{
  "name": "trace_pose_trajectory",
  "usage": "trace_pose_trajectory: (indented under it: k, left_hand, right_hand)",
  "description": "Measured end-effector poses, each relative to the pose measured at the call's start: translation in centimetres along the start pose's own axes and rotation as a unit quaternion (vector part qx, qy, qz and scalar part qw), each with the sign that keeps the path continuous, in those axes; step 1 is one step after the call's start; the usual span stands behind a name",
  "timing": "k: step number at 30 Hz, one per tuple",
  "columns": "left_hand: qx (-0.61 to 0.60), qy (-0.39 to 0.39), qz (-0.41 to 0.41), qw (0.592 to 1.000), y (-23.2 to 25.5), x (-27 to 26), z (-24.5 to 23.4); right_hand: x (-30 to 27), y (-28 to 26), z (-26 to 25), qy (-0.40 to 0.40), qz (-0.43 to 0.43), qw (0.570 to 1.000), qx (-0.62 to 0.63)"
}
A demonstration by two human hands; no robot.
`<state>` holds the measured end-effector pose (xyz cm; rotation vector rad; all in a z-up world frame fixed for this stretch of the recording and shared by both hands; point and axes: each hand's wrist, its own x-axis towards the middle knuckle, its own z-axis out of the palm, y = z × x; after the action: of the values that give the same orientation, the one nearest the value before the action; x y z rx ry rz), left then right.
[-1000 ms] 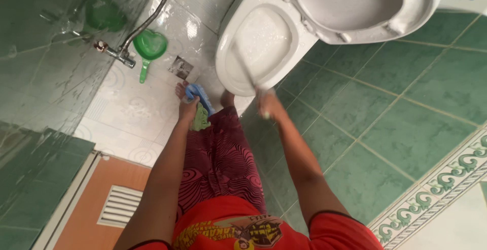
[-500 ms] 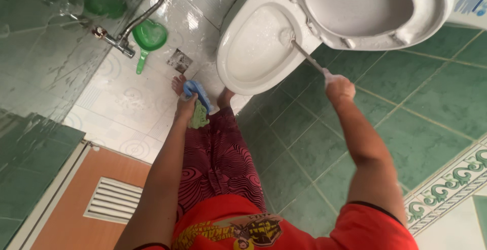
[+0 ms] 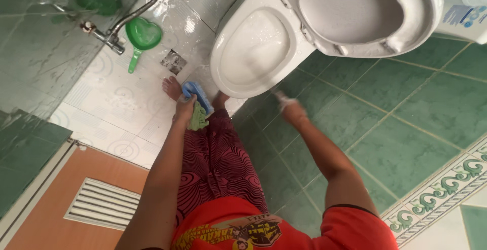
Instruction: The person cleans a toilet by applying soap from a green bowl, scrubbing the seat and interior with a brush and a cloth, and rinsing the surfaces with water from a handheld sprayer.
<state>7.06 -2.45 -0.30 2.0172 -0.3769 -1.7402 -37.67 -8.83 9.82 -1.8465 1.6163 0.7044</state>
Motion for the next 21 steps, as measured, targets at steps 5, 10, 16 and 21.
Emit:
trace_pose_trajectory:
  k: [5, 10, 16, 21]
  left_hand:
    - [-0.080, -0.028, -0.044, 0.995, 0.9, -1.5, 1.3]
    - [-0.099, -0.035, -0.034, 0.994, 1.2, -1.6, 2.4]
    - [-0.037, -0.026, -0.010, 0.999, 0.2, -1.5, 2.9]
    - [-0.057, -0.025, -0.034, 0.997, 0.4, -1.6, 3.8]
  right_hand:
    - [0.5, 4.1, -2.1, -0.043, 0.013, 0.999, -0.007]
    - [-1.0, 0.6, 2.3, -0.016, -0.001, 0.999, 0.039]
    - [0.2, 4.0, -3.9, 0.003, 0.082, 0.996, -0.015]
    - [-0.7, 2.0, -3.6, -0.084, 0.021, 0.995, 0.040]
